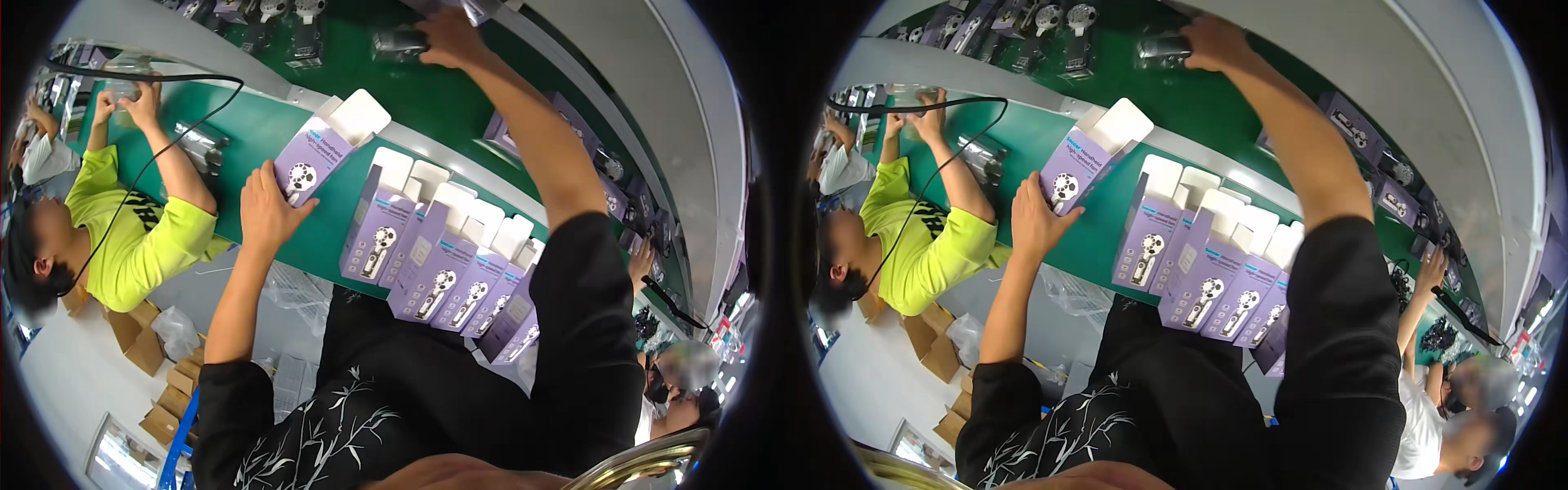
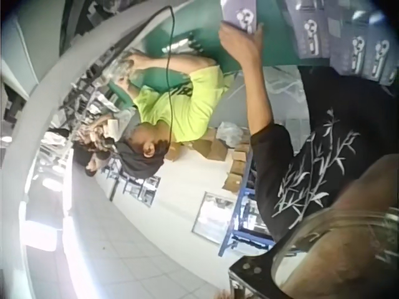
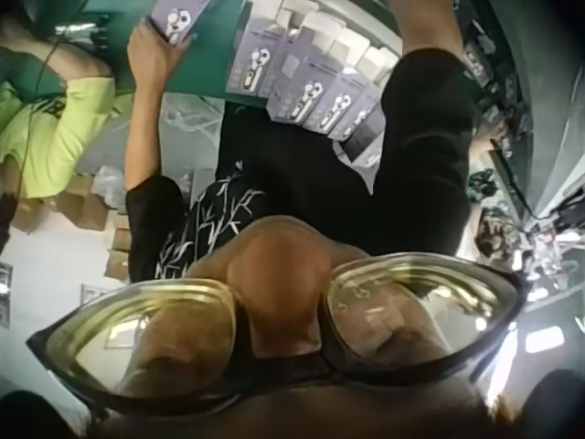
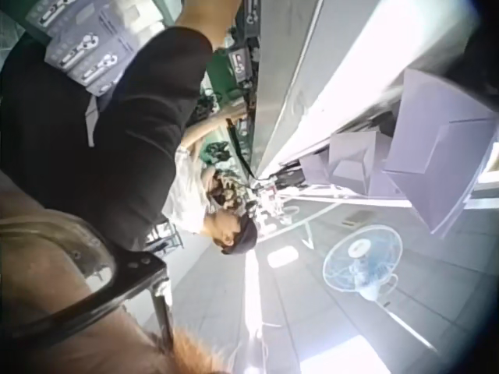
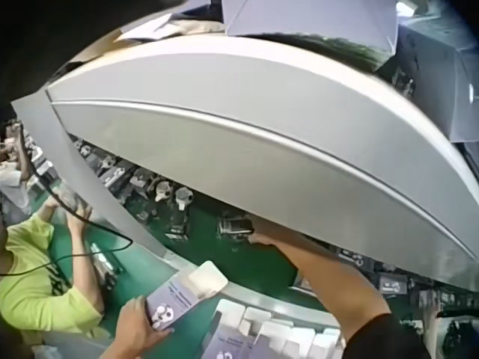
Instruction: The person arranges open packaging boxes on the workbench by hand. The person then takes handheld fans from the shelf above and inserts them into the packaging boxes.
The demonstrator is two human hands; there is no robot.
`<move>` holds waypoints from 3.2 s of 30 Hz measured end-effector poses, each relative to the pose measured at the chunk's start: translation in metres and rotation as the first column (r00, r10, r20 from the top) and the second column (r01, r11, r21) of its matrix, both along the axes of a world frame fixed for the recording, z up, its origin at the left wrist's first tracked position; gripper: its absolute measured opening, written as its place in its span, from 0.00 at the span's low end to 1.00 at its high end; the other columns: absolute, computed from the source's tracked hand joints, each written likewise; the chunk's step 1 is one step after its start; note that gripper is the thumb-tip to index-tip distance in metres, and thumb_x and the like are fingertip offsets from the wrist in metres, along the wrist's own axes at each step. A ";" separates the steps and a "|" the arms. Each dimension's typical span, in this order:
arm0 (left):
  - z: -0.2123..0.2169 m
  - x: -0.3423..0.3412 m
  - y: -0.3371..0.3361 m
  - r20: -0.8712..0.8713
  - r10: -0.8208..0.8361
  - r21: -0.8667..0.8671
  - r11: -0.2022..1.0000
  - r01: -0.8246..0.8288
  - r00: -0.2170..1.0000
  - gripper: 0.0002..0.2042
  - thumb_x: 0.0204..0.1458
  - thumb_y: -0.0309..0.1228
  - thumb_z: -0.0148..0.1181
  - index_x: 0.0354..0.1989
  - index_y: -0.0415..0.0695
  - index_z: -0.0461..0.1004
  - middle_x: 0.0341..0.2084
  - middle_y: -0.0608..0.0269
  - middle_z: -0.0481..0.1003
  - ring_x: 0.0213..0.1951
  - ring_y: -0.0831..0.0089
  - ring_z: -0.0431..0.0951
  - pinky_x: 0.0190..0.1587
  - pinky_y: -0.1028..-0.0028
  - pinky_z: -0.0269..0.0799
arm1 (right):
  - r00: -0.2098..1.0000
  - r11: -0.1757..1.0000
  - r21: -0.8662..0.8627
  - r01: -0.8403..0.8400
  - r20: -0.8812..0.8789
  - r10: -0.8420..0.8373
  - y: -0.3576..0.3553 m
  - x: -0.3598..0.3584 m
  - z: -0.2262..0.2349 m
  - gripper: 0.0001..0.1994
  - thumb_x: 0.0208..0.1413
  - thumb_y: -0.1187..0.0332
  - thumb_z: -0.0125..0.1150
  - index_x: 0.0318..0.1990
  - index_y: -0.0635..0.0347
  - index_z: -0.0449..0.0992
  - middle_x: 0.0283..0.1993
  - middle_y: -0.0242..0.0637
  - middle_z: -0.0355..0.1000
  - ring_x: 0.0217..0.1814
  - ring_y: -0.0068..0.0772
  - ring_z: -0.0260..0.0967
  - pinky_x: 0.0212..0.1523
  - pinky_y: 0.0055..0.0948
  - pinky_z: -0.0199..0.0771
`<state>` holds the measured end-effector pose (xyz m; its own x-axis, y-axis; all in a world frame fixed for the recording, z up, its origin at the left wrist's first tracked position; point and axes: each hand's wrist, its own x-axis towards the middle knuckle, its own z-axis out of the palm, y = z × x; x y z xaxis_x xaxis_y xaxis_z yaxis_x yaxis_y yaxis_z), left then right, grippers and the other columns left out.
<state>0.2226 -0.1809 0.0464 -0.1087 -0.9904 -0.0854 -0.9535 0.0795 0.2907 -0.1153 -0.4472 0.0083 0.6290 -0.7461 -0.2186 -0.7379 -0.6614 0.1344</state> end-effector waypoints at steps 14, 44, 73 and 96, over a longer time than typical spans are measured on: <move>-0.031 -0.178 -0.203 -0.301 -0.383 -0.424 0.874 0.237 0.873 0.37 0.50 0.53 0.65 0.59 0.33 0.68 0.59 0.39 0.67 0.59 0.42 0.68 0.62 0.55 0.64 | 0.906 0.903 -0.085 0.422 0.003 -0.423 0.093 -0.244 -0.032 0.17 0.46 0.61 0.61 0.44 0.54 0.78 0.38 0.44 0.79 0.48 0.46 0.76 0.50 0.48 0.73; -0.007 0.009 0.043 -0.662 0.409 0.376 0.906 -0.193 0.629 0.47 0.37 0.43 0.76 0.66 0.34 0.62 0.53 0.40 0.75 0.52 0.54 0.79 0.56 0.66 0.71 | 0.849 0.878 0.004 -0.478 0.260 0.461 -0.057 0.080 -0.044 0.21 0.43 0.60 0.68 0.47 0.56 0.78 0.49 0.43 0.74 0.59 0.49 0.66 0.63 0.44 0.63; -0.076 -0.074 -0.292 0.022 0.088 -0.397 0.915 -0.072 0.996 0.27 0.43 0.48 0.68 0.46 0.38 0.78 0.55 0.46 0.71 0.60 0.45 0.64 0.59 0.50 0.62 | 0.946 0.964 0.104 0.246 0.191 -0.262 0.043 -0.049 0.017 0.14 0.59 0.65 0.49 0.46 0.53 0.80 0.44 0.49 0.77 0.48 0.55 0.75 0.50 0.48 0.75; -0.021 -0.046 -0.037 -0.313 -0.414 -0.596 0.786 0.163 0.855 0.34 0.39 0.18 0.67 0.61 0.36 0.66 0.53 0.47 0.64 0.55 0.46 0.69 0.58 0.47 0.69 | 0.852 0.838 0.338 0.428 0.159 -0.499 0.061 -0.113 0.121 0.24 0.42 0.51 0.70 0.44 0.56 0.81 0.40 0.46 0.78 0.46 0.46 0.73 0.56 0.47 0.67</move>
